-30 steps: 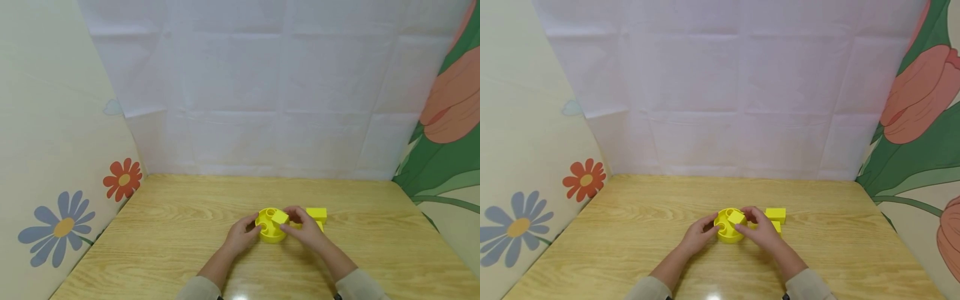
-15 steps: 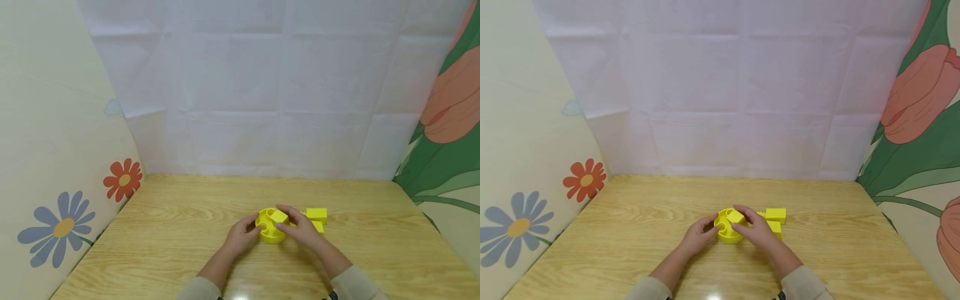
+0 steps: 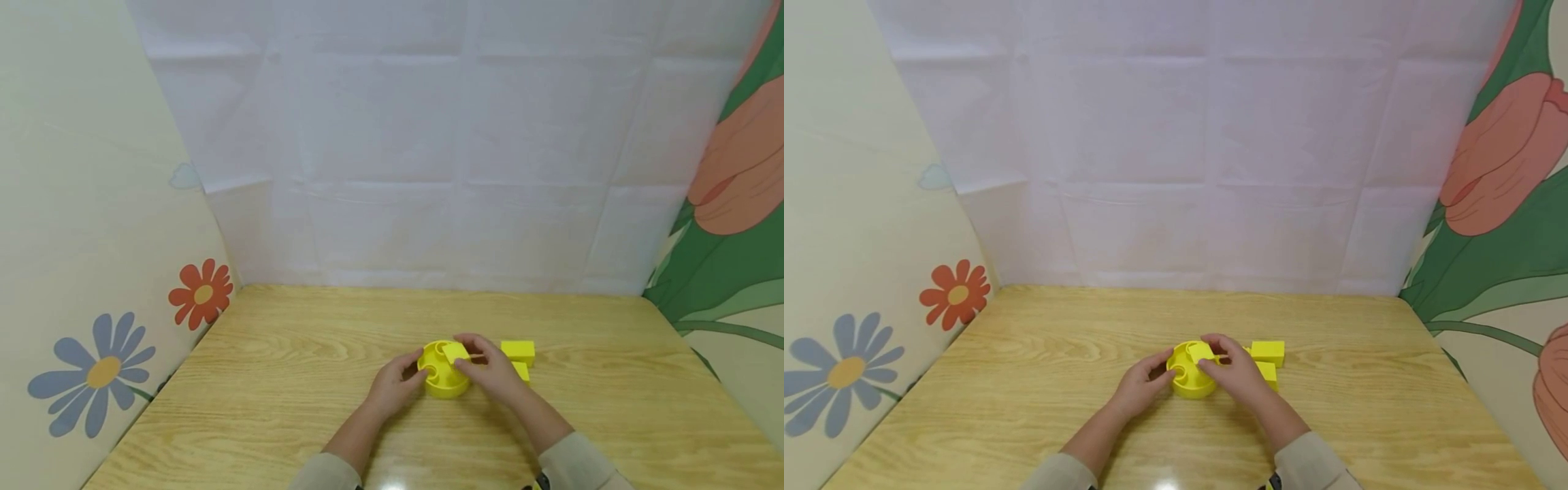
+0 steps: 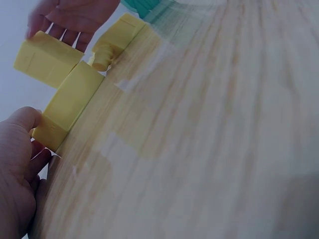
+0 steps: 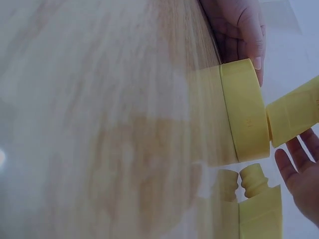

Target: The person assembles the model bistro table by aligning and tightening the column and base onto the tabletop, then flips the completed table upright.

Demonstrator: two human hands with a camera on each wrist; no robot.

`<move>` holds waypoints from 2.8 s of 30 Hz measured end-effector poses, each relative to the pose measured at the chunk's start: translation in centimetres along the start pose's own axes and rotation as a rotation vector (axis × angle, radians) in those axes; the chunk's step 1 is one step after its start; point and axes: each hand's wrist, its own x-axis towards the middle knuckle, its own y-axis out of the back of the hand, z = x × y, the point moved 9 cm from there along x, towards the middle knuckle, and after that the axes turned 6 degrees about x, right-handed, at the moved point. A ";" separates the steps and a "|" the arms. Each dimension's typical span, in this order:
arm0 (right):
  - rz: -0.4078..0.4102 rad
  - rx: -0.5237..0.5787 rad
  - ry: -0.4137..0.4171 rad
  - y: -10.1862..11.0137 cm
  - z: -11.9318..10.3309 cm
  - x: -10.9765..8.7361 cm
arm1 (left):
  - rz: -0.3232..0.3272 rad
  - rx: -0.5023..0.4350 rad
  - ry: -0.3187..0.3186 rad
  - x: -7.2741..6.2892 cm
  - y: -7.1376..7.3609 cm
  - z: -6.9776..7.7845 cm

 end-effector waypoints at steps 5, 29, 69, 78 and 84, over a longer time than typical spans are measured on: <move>0.014 -0.031 0.028 0.3 -0.2 0.1 | 0.000 -0.007 0.002 0.0 0.0 0.0; -0.001 -0.102 -0.011 0.4 -0.4 0.3 | 0.001 0.006 -0.006 -0.1 0.1 0.1; 0.095 -0.002 -0.020 2.2 0.7 -0.5 | -0.001 0.007 0.002 -0.1 0.0 0.1; 0.082 -0.017 -0.023 2.2 0.8 -0.6 | 0.005 0.003 0.003 -0.1 0.0 0.0; 0.096 0.022 0.024 2.4 0.5 -1.0 | 0.005 0.000 -0.001 -0.1 0.0 -0.1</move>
